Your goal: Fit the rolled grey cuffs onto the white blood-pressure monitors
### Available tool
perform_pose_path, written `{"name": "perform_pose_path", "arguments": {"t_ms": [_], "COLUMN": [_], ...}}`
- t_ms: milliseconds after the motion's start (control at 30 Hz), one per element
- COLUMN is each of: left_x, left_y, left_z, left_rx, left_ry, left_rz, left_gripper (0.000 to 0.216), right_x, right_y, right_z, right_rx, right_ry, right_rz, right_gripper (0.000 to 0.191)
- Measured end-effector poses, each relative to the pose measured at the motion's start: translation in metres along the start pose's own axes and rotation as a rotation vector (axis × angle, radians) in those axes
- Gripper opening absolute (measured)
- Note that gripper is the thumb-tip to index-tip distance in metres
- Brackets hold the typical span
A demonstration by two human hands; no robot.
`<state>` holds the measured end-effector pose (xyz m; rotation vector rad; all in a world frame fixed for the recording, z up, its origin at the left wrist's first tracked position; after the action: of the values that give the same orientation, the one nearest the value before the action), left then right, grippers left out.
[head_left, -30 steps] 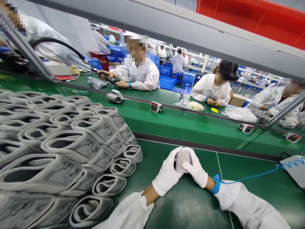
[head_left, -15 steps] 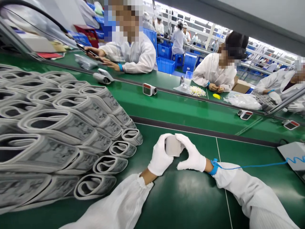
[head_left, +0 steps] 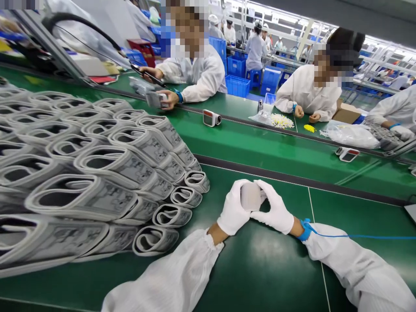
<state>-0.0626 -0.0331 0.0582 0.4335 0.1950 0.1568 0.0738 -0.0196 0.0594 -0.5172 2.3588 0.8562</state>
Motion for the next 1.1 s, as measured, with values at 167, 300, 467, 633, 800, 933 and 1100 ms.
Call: {"name": "perform_pose_path", "arguments": {"t_ms": [167,300,467,633,800,933,1100], "left_x": [0.010,0.018,0.024,0.025,0.023,0.019,0.018], "left_y": [0.004,0.008,0.007,0.006,0.004,0.004,0.002], "left_z": [-0.003,-0.016,-0.030,-0.033,-0.039,-0.038,-0.036], "left_rx": [-0.002,-0.132,-0.279,-0.311,-0.385,-0.391,-0.414], "left_ry": [-0.138,-0.311,-0.447,-0.518,-0.560,-0.588,-0.616], "left_rz": [-0.095,-0.182,-0.180,-0.148,-0.098,-0.055,-0.020], "left_gripper": [0.073,0.077,0.074,0.077,0.072,0.070,0.070], "right_x": [0.000,0.007,0.008,0.005,0.005,0.008,0.010], "right_y": [-0.005,-0.008,-0.008,-0.006,-0.004,-0.004,-0.006], "right_z": [0.020,0.037,0.049,0.046,0.047,0.050,0.051], "right_rx": [0.144,0.235,0.303,0.290,0.304,0.336,0.362], "right_ry": [0.043,0.192,0.265,0.201,0.239,0.348,0.362], "right_rz": [0.027,0.020,0.043,0.044,0.049,0.056,0.054], "right_gripper": [0.087,0.077,0.077,0.079,0.074,0.076,0.071]}}
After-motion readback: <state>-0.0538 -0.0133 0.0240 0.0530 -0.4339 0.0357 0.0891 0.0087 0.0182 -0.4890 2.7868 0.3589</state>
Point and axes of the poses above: each hand's wrist, its own y-axis towards the middle knuckle, its own x-axis out of the palm, z = x × y, the point moved 10 cm from there along y, towards the middle knuckle, and after that the axes turned 12 degrees about -y, right-handed, at the moved point
